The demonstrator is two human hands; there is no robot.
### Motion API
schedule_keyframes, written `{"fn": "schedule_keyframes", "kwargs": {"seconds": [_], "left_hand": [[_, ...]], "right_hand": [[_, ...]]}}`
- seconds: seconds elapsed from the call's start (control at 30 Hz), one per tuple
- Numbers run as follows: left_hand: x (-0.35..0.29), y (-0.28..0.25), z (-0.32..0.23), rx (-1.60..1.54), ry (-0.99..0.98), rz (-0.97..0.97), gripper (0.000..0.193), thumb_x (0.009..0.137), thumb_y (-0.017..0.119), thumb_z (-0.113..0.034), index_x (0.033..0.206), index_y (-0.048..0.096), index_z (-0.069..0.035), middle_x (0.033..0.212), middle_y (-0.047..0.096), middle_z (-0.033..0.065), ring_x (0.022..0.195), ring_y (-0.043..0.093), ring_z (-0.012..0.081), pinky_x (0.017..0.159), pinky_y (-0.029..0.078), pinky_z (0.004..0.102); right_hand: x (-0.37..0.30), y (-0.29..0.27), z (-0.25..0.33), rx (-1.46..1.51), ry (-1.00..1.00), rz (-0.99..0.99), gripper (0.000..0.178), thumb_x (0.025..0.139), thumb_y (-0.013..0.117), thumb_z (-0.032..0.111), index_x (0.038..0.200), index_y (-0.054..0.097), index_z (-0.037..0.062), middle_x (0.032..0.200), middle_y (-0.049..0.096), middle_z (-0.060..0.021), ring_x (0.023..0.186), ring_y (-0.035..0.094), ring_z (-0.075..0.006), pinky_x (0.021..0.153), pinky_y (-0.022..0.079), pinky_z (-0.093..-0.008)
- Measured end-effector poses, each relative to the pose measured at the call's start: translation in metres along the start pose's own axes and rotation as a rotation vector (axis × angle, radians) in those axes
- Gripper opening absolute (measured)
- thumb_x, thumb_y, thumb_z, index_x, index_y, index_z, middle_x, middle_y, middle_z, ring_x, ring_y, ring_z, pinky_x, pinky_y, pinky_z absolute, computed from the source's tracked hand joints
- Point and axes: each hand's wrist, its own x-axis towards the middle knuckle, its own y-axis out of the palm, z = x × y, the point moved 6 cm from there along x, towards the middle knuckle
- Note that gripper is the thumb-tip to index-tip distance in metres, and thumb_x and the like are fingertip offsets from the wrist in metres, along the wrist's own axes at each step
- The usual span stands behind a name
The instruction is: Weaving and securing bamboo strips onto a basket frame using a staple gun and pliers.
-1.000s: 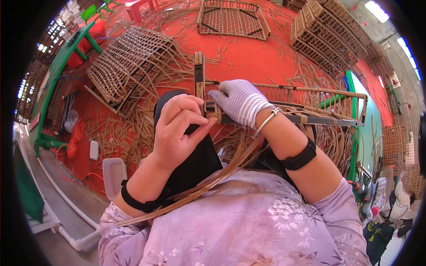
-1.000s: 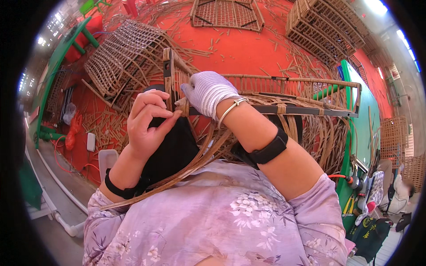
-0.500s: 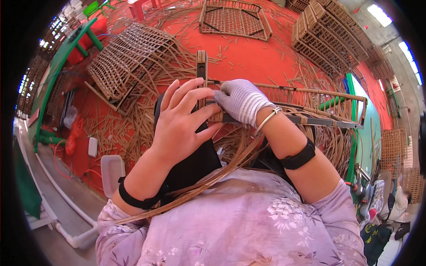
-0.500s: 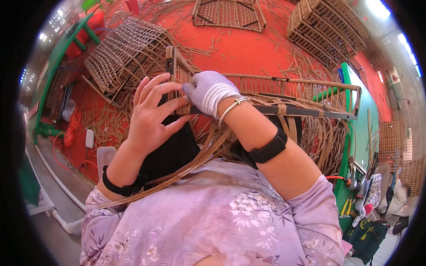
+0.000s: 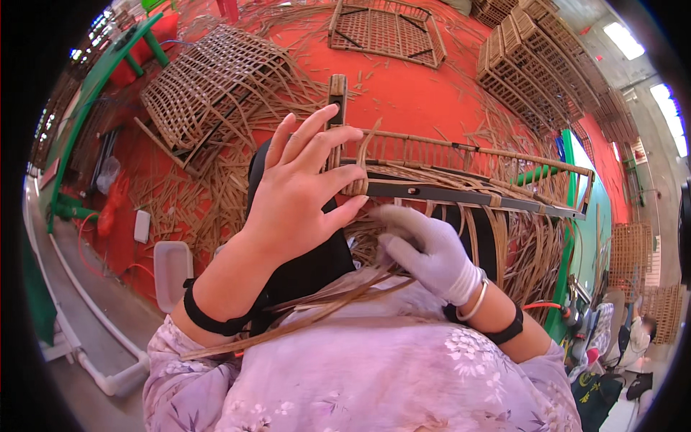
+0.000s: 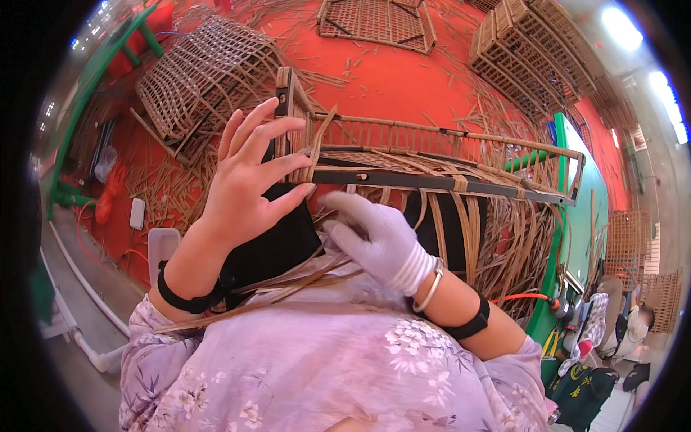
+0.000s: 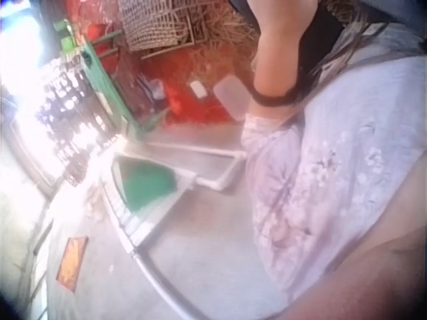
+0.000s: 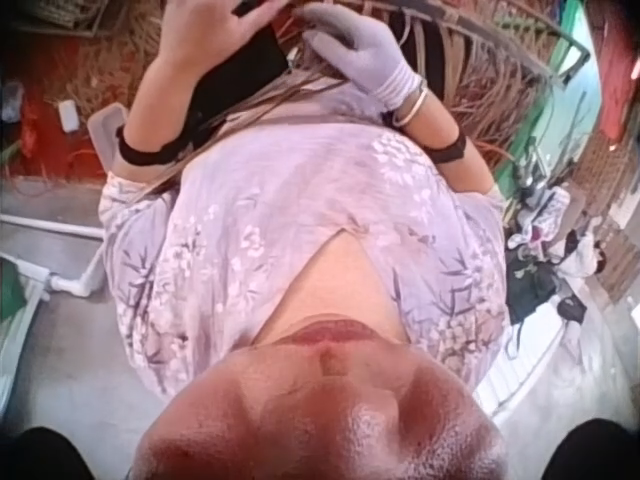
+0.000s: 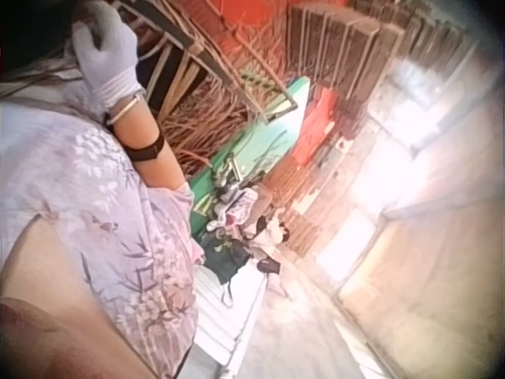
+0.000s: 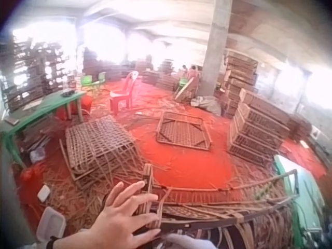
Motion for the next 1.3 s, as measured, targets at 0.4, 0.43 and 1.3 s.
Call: {"fn": "schedule_keyframes", "kwargs": {"seconds": [0.4,0.43,1.3], "left_hand": [[0.006,0.004,-0.001,-0.021,0.008,0.07,0.02,0.078,0.075,-0.023,0.093,0.074,-0.01,0.131,0.055,0.0064,0.14,0.036,0.0333,0.118,0.018,0.0507],[0.006,0.005,-0.002,-0.013,0.008,0.073,0.02,0.079,0.074,-0.024,0.093,0.073,-0.01,0.131,0.055,0.0065,0.14,0.035,0.0336,0.117,0.018,0.0509],[-0.006,0.01,-0.012,-0.014,0.096,0.101,0.032,0.081,0.07,-0.021,0.113,0.069,-0.02,0.138,0.054,0.0006,0.143,0.032,0.0305,0.119,0.007,0.05]], "right_hand": [[0.044,0.035,-0.031,0.876,0.205,0.112,0.044,0.1,0.053,0.026,0.139,0.044,0.0079,0.086,0.065,-0.0052,0.066,0.063,-0.0109,0.056,0.047,-0.0201],[0.045,0.037,-0.04,0.799,0.224,0.121,0.032,0.101,0.051,0.026,0.126,0.051,0.0068,0.081,0.065,-0.0046,0.063,0.062,-0.0104,0.053,0.046,-0.0203],[0.011,0.02,-0.006,0.132,-0.228,0.091,0.017,0.093,0.062,0.005,0.108,0.058,-0.0005,0.069,0.052,-0.006,0.054,0.05,-0.0156,0.047,0.042,-0.0284]]}}
